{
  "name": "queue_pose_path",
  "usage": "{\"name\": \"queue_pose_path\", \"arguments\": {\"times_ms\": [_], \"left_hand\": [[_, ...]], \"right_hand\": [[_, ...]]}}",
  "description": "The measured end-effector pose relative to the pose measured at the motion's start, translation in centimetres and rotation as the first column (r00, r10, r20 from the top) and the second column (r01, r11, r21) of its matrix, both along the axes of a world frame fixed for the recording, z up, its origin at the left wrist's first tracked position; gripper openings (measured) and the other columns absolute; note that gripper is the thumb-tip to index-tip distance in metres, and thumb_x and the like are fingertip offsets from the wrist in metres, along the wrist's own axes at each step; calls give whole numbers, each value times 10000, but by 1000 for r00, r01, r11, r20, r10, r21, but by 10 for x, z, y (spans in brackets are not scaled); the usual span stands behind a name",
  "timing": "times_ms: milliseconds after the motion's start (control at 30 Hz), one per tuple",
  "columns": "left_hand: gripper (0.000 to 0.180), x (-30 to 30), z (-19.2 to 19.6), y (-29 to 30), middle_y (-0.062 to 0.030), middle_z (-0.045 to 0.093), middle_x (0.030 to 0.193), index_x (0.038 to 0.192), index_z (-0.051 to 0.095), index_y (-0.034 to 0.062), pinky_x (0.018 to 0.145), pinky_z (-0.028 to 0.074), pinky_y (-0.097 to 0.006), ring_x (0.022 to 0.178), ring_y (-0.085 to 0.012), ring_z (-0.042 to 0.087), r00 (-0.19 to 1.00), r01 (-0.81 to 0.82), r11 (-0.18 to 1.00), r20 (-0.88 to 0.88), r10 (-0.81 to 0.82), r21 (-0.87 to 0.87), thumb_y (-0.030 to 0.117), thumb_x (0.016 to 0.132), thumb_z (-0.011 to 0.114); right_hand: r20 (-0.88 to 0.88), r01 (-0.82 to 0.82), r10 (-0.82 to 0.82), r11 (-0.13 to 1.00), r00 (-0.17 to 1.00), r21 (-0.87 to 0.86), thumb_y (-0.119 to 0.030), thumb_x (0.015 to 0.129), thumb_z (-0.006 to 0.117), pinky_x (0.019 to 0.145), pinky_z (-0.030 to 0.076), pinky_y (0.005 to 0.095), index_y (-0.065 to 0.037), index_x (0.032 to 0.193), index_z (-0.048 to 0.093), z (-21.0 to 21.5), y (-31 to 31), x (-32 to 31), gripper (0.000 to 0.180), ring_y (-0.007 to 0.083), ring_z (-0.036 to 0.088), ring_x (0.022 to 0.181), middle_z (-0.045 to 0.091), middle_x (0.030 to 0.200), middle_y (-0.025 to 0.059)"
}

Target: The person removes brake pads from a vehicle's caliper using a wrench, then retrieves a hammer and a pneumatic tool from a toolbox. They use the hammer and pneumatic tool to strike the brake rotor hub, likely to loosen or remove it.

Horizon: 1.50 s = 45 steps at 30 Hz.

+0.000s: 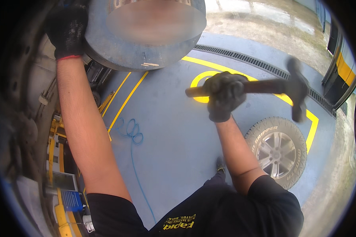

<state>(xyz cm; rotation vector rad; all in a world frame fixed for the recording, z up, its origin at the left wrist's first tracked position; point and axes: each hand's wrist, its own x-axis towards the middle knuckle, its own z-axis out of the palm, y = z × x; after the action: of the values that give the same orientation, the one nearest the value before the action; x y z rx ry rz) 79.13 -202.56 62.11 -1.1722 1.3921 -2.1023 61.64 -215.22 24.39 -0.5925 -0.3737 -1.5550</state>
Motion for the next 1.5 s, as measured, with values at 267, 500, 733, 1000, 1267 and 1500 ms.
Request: {"name": "queue_pose_path", "arguments": {"times_ms": [267, 500, 733, 1000, 1267, 1500], "left_hand": [[275, -89, -59, -34, -171, 620, 648, 805, 663, -25, 581, 427, -405, 585, -293, 590, 513, 186, 897, -739, -437, -401, 244, 828, 716], [260, 13, -4, 5, -135, 662, 735, 860, 683, 13, 635, 477, -390, 669, -253, 622, 526, 248, 889, -716, -458, -386, 271, 826, 690], [240, -74, -58, -37, -128, 641, 694, 833, 663, -27, 609, 440, -363, 629, -202, 588, 507, 274, 889, -729, -459, -368, 208, 822, 715], [265, -91, -54, -30, -74, 570, 600, 766, 648, -11, 549, 401, -360, 558, -173, 530, 506, 128, 892, -745, -435, -434, 239, 808, 727], [275, -96, -58, -37, -71, 562, 596, 750, 646, -4, 540, 398, -362, 548, -168, 516, 477, 145, 875, -742, -471, -462, 252, 807, 731], [148, -70, -50, -21, -100, 617, 663, 858, 671, 68, 548, 449, -370, 580, -212, 578, 775, 51, 957, -594, -218, -285, 196, 792, 701]], "right_hand": [[-739, -260, 215, 964, 638, 56, -231, 976, 524, 493, 399, 286, -10, 874, 482, 3, 8, 21, 247, 90, 461, 540, 480, 622, 38], [-30, -173, 171, 977, 985, -124, -372, 975, 515, 524, 452, 343, -75, 988, 532, 17, -10, -58, 298, 181, 498, 570, 522, 725, 52], [-709, -135, 128, 990, 694, 47, -274, 980, 512, 486, 408, 281, -19, 878, 499, -19, 7, 15, 275, 94, 458, 511, 502, 597, 16], [-744, -302, 260, 950, 616, 82, -347, 979, 515, 455, 425, 245, -34, 924, 479, 8, 8, 9, 320, 83, 473, 499, 493, 626, 13], [332, -26, 83, 985, 940, -173, -409, 967, 550, 566, 484, 341, -43, 970, 540, 11, -22, -27, 367, 175, 542, 590, 574, 765, 64], [-727, -176, 87, 983, 681, -48, -308, 966, 537, 495, 430, 311, -15, 873, 502, -14, 18, 15, 309, 126, 492, 514, 498, 588, 49]]}}
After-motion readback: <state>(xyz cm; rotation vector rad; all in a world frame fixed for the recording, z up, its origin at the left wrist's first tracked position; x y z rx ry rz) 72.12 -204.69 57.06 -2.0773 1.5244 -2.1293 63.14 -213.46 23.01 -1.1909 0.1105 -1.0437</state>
